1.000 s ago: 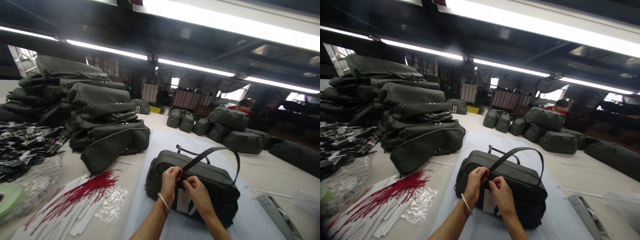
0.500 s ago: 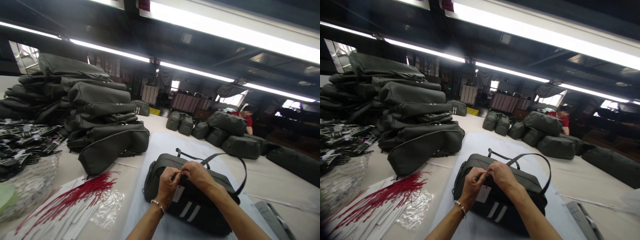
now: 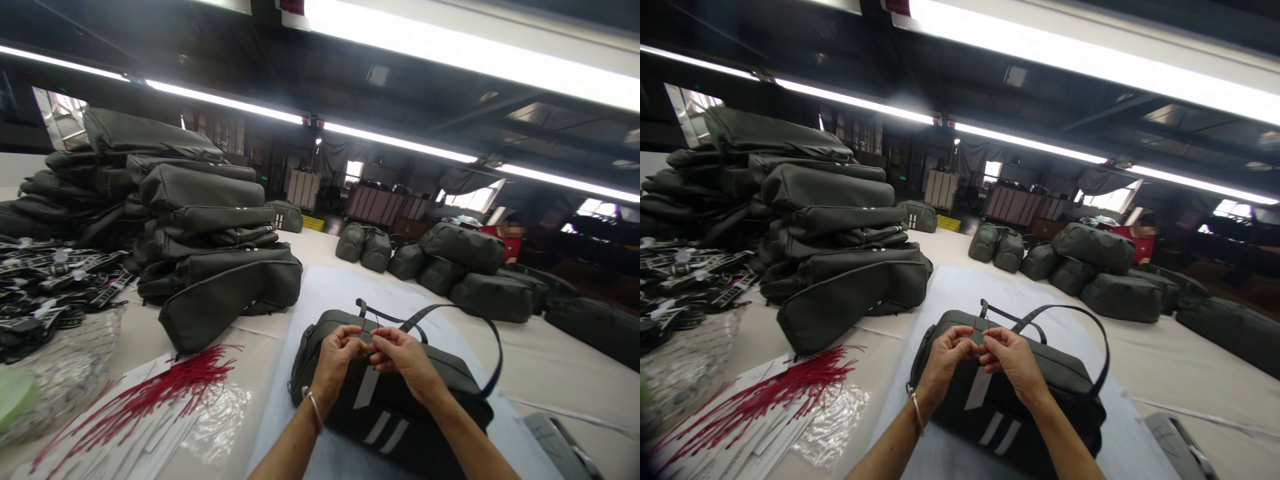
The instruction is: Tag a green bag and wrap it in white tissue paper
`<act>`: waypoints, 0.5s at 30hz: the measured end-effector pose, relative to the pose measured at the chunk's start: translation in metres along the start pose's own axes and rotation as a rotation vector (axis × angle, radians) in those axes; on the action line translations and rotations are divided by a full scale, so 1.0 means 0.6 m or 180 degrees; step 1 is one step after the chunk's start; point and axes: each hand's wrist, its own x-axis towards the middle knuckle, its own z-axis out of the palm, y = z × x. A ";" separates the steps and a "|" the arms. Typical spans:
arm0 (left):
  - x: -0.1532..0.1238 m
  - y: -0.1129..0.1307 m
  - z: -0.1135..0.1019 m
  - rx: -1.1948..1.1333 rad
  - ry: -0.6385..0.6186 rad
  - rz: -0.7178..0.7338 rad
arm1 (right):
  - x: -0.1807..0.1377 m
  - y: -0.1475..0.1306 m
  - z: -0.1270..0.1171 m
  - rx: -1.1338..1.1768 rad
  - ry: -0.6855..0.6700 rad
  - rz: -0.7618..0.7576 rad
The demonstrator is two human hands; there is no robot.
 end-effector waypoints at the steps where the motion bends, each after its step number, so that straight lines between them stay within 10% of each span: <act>1: 0.001 0.002 0.002 0.0174 -0.0031 0.0030 | -0.002 -0.001 0.002 -0.0097 0.0024 -0.0030; 15: 0.003 0.015 0.025 0.1430 0.0405 0.0677 | -0.013 0.004 0.005 -0.1276 0.0352 -0.0614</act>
